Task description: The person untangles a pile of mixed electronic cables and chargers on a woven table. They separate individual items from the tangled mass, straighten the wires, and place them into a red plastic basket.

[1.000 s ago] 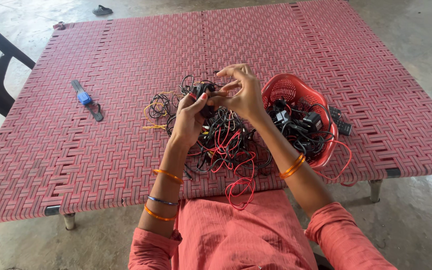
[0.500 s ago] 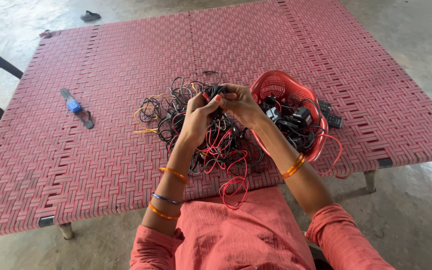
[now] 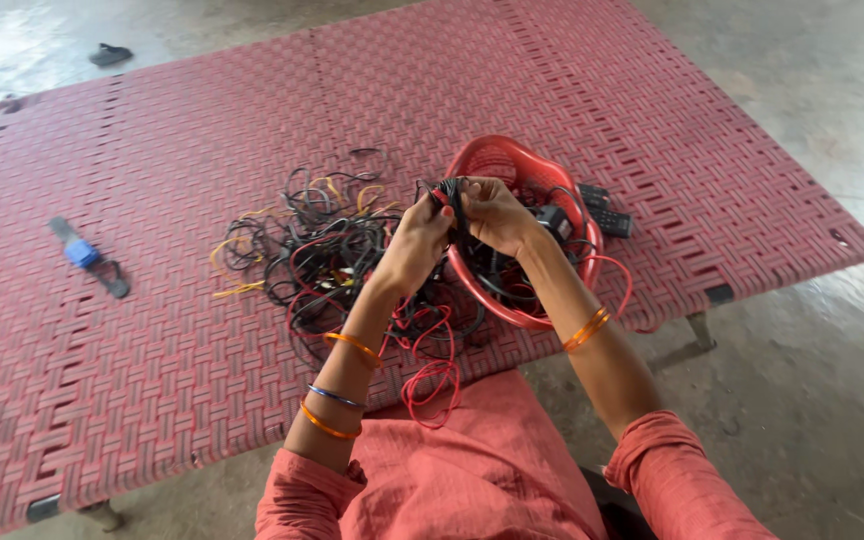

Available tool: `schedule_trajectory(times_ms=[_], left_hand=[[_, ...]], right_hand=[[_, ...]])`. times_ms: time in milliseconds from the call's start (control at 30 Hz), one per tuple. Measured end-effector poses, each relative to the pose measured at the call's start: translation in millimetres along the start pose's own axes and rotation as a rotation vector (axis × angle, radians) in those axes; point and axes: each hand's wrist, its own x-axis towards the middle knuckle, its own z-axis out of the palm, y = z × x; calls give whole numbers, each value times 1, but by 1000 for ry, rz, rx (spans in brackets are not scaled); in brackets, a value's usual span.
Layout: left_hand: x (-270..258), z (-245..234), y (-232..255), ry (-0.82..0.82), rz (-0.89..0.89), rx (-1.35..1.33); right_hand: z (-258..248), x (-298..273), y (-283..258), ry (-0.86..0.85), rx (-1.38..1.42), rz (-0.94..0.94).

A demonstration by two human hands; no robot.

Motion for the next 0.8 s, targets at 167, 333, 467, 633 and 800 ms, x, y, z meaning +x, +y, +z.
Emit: schedule_trajectory(times_ms=[167,333,467,633,800], left_hand=[[24,33,-28,69,130,9],[49,46,-63,173,71,-183],[67,39,-114,259,-150,-240],[77,25,-184,346,-385,-240],[81,13,-225,438,-378,-26]], right_hand=[[-28,-26,-31,84,-105,6],[-35,-54,-52,305,-311,-72],[-37,-69,-52,509,-752,-108],[-49,-71,-24,671,-1174,-88],[-79,-72,8,691,-1386,-35]])
